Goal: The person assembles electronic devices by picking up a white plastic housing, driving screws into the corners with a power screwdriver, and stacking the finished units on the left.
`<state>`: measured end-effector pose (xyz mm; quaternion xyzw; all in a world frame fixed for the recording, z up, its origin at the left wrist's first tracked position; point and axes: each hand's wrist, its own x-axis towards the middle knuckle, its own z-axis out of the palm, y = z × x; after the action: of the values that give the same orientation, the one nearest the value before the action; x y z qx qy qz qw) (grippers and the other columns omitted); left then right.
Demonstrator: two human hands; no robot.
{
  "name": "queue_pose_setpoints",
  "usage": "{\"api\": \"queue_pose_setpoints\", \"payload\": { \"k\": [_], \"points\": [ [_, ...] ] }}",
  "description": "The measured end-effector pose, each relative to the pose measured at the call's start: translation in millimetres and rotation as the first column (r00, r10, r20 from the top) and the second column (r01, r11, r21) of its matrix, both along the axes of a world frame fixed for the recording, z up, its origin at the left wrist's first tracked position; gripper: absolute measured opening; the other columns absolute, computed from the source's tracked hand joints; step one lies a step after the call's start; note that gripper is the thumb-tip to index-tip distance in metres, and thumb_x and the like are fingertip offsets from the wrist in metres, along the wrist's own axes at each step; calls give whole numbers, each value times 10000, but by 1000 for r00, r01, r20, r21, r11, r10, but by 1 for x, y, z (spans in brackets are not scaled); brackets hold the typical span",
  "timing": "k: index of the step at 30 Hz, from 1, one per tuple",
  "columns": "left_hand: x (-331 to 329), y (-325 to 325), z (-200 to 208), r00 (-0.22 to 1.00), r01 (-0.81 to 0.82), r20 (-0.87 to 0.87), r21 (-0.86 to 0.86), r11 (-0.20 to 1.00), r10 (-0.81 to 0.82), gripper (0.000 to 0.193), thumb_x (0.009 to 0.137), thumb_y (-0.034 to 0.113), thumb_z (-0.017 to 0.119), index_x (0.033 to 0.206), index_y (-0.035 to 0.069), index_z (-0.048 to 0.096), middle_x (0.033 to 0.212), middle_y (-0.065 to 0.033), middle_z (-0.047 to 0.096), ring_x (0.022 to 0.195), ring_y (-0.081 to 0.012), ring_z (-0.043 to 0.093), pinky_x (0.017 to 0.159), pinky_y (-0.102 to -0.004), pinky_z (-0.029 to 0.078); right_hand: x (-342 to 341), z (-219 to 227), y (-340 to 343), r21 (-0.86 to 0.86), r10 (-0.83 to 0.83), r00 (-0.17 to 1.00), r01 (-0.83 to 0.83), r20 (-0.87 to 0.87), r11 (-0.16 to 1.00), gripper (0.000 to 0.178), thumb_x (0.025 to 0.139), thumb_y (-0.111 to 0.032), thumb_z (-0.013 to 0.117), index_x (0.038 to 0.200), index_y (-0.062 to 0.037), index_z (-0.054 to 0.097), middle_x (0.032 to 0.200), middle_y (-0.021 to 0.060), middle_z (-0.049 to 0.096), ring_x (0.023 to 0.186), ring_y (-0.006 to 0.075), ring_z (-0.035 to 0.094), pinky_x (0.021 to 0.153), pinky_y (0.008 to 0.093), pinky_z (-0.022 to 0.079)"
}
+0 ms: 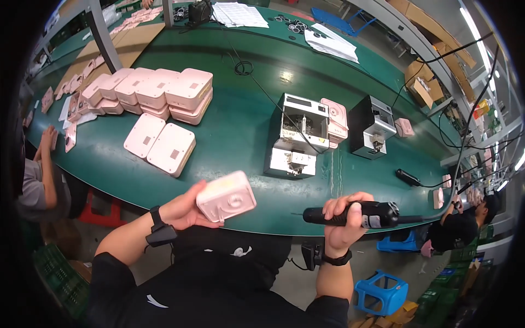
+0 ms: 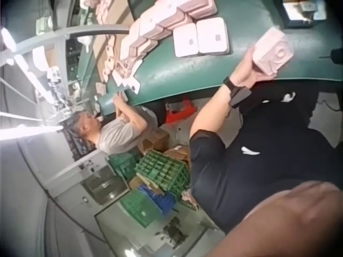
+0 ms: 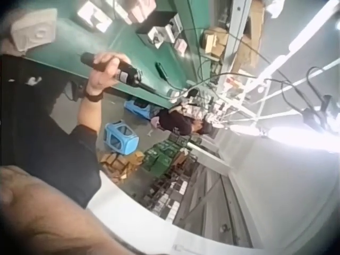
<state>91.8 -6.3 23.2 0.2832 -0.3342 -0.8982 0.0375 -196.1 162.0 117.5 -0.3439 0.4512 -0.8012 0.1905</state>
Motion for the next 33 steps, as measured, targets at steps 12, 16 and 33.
{"api": "queue_pose_setpoints", "payload": {
  "k": [12, 16, 33],
  "points": [
    [-79, -80, -9, 954, -148, 29, -818, 555, 298, 746, 942, 461, 632, 1458, -7, 362, 1435, -228, 461, 1311, -317, 503, 1072, -445, 435, -19, -47, -15, 120, -30, 989, 47, -142, 992, 214, 951, -184, 599, 1058, -52, 467, 737, 63, 517, 578, 168, 516, 602, 349, 477],
    [-25, -58, 31, 879, 375, 211, -860, -346, 427, 805, 816, 348, 777, 1418, -34, 405, 1434, -317, 412, 1346, -397, 439, 1104, -478, 386, -23, -55, -7, 53, 15, 995, -10, -95, 999, 238, 929, -154, 614, 1075, -52, 456, 757, 66, 525, 611, 171, 532, 642, 351, 492],
    [-35, 15, 12, 958, 169, 259, -856, -489, -122, 715, 720, 188, 810, 1379, 135, 538, 1486, -261, 371, 1393, -431, 363, 1166, -519, 307, -27, 2, -65, 11, 129, 990, -128, -56, 992, 144, 926, -90, 570, 1012, -45, 464, 656, 62, 507, 519, 169, 499, 529, 351, 461]
  ]
}}
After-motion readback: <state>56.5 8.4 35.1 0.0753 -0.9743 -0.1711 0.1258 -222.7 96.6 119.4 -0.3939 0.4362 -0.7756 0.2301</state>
